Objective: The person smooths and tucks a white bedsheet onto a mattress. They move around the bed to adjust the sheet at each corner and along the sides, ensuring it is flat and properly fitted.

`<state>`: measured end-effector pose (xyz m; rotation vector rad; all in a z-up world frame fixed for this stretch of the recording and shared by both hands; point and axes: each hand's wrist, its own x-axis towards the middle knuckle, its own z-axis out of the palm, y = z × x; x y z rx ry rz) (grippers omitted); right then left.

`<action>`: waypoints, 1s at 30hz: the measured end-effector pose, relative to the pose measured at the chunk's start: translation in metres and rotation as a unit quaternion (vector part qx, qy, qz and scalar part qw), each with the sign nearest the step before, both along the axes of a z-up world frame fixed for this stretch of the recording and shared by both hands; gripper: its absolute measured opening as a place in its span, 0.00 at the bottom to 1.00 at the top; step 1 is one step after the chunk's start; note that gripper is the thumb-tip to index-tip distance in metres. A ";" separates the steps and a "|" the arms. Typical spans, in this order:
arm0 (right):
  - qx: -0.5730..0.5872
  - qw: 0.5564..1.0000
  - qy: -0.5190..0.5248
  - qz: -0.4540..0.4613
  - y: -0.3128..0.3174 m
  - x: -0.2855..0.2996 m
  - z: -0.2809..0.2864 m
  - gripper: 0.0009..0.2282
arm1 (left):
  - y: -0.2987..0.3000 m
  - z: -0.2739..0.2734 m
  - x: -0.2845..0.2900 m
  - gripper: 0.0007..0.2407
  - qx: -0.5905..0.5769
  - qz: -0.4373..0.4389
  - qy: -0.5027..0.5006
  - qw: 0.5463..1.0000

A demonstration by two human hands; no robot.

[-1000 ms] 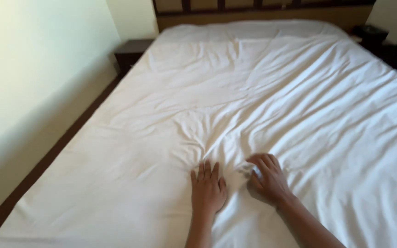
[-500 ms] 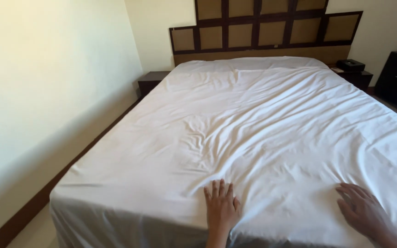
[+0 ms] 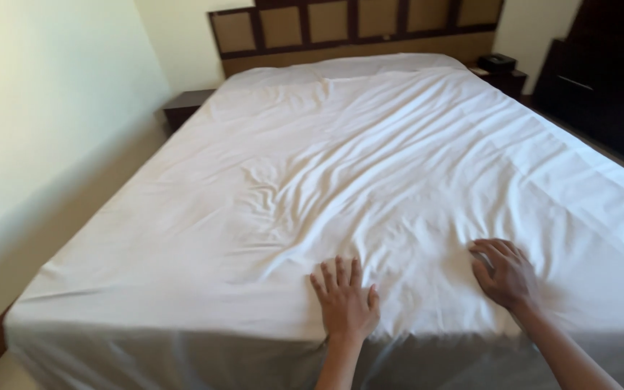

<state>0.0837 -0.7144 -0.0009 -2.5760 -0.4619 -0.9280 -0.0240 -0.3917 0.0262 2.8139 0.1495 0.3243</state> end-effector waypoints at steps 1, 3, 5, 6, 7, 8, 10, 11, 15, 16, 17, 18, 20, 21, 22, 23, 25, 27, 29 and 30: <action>0.000 1.000 0.005 -0.009 0.000 -0.003 -0.001 0.12 | -0.009 -0.003 0.003 0.28 0.000 -0.009 0.005 1.000; 0.022 0.999 -0.011 0.021 0.002 -0.003 0.003 0.11 | -0.027 -0.007 0.012 0.30 0.035 -0.040 -0.027 0.998; 0.031 0.999 -0.017 0.023 0.003 -0.003 0.006 0.10 | -0.042 -0.008 0.021 0.30 0.049 -0.057 -0.023 0.997; 0.040 0.998 -0.022 0.034 0.002 -0.006 0.006 0.09 | -0.051 -0.010 0.024 0.30 0.062 -0.066 -0.018 0.996; 0.040 0.999 -0.019 0.023 0.001 -0.009 0.006 0.09 | -0.056 -0.011 0.026 0.30 0.061 -0.076 -0.015 0.995; 0.043 0.998 -0.022 0.030 0.003 -0.010 0.006 0.09 | -0.060 -0.011 0.030 0.30 0.058 -0.088 -0.028 0.994; 0.046 0.998 -0.027 0.030 0.004 -0.010 0.009 0.09 | -0.068 -0.008 0.037 0.29 0.054 -0.105 -0.043 0.992; 0.048 0.998 -0.026 0.036 0.005 -0.009 0.012 0.09 | -0.072 -0.005 0.041 0.29 0.050 -0.112 -0.030 0.992; 0.039 0.998 -0.023 0.036 0.004 -0.012 0.012 0.08 | -0.084 -0.002 0.051 0.29 0.046 -0.139 -0.020 0.989; 0.039 0.998 -0.024 0.033 0.004 -0.013 0.014 0.08 | -0.087 -0.003 0.055 0.29 0.045 -0.143 -0.020 0.989; 0.046 0.998 -0.022 0.040 0.003 -0.015 0.017 0.08 | -0.089 -0.002 0.059 0.28 0.044 -0.141 -0.016 0.989; 0.054 0.997 -0.020 0.050 0.005 -0.014 0.020 0.08 | -0.090 -0.002 0.064 0.28 0.044 -0.137 -0.012 0.990; 0.063 0.997 -0.011 0.052 0.006 -0.016 0.023 0.08 | -0.092 0.000 0.070 0.28 0.049 -0.133 0.002 0.990; 0.072 0.996 -0.002 0.053 0.007 -0.017 0.023 0.08 | -0.093 0.000 0.072 0.28 0.053 -0.130 0.016 0.990; 0.076 0.996 0.000 0.051 0.007 -0.015 0.022 0.08 | -0.094 -0.002 0.078 0.28 0.056 -0.132 0.018 0.989; 0.079 0.996 0.007 0.041 0.007 -0.013 0.020 0.08 | -0.096 -0.004 0.085 0.29 0.058 -0.134 0.015 0.989; 0.085 0.996 0.017 0.021 0.004 -0.010 0.017 0.07 | -0.100 -0.002 0.095 0.29 0.063 -0.145 0.015 0.987; 0.086 0.996 0.019 0.018 0.002 -0.009 0.011 0.08 | -0.105 0.005 0.101 0.30 0.072 -0.142 0.047 0.986; 0.069 0.997 0.035 0.013 -0.005 -0.014 0.012 0.08 | -0.106 0.002 0.111 0.31 0.071 -0.159 0.059 0.983; 0.050 0.997 0.046 0.019 -0.007 -0.016 0.012 0.09 | -0.106 0.000 0.116 0.32 0.069 -0.166 0.065 0.982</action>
